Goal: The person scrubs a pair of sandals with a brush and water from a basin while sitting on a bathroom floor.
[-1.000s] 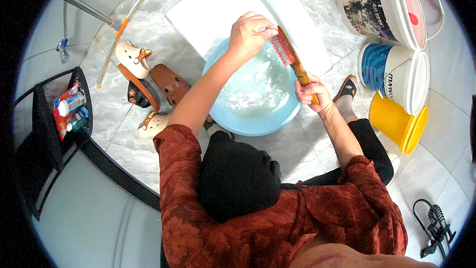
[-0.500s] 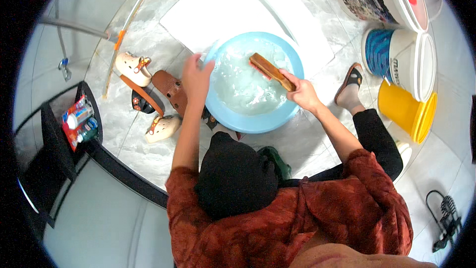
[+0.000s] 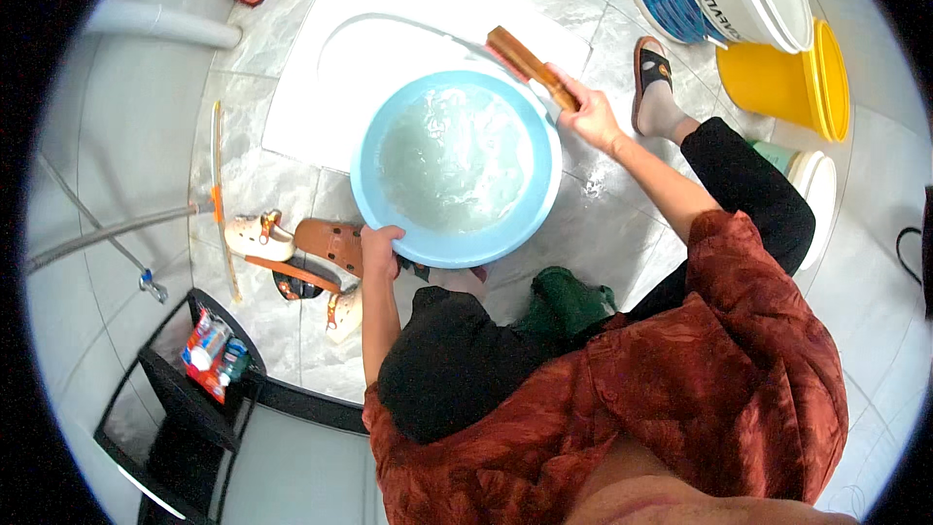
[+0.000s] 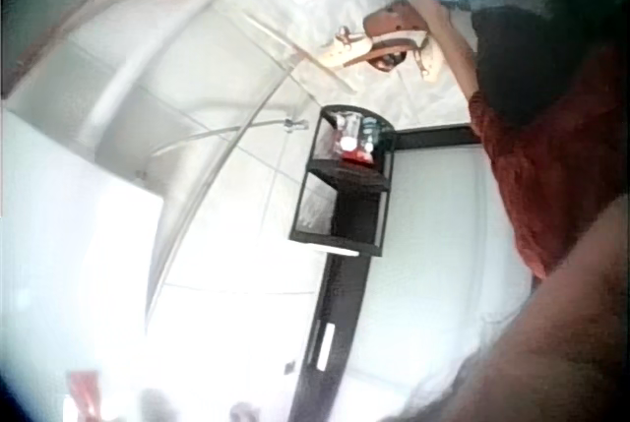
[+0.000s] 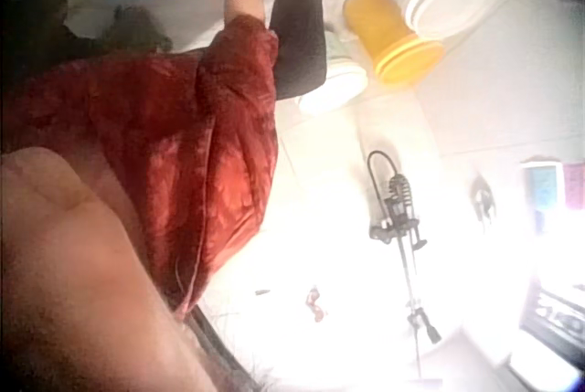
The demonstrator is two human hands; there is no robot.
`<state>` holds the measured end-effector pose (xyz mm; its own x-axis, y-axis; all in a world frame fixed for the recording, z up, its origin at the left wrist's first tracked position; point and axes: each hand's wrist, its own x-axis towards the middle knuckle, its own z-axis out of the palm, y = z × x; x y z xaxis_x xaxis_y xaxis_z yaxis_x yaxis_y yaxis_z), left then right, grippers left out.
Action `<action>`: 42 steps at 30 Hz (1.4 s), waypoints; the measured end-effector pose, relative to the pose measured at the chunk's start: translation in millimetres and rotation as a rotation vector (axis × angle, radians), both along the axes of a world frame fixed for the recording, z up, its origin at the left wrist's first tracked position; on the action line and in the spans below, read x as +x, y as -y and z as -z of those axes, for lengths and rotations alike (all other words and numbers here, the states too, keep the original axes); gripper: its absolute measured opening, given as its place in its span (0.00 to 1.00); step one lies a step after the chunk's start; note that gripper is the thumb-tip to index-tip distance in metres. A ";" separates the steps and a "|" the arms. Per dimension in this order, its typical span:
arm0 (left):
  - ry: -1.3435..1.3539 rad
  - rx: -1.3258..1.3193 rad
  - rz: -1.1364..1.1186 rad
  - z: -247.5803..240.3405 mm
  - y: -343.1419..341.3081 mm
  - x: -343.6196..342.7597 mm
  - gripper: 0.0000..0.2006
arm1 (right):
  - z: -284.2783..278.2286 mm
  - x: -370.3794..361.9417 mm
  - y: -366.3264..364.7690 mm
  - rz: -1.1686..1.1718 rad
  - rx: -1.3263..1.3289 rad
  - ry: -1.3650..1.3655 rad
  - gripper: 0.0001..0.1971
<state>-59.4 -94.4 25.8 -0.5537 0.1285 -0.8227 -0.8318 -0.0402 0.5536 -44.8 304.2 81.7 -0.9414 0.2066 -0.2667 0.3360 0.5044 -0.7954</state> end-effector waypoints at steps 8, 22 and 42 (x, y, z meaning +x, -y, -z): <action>-0.093 -0.080 -0.011 -3.5 10.1 -15.7 0.23 | 68.5 49.1 -44.0 0.235 0.351 0.338 0.40; -0.210 -0.089 -0.010 -12.1 42.2 -48.7 0.23 | 66.5 114.3 -72.7 0.455 0.358 0.254 0.32; -0.145 -0.070 0.041 4.3 63.6 -61.6 0.26 | 73.8 137.3 142.5 0.656 -0.017 0.774 0.13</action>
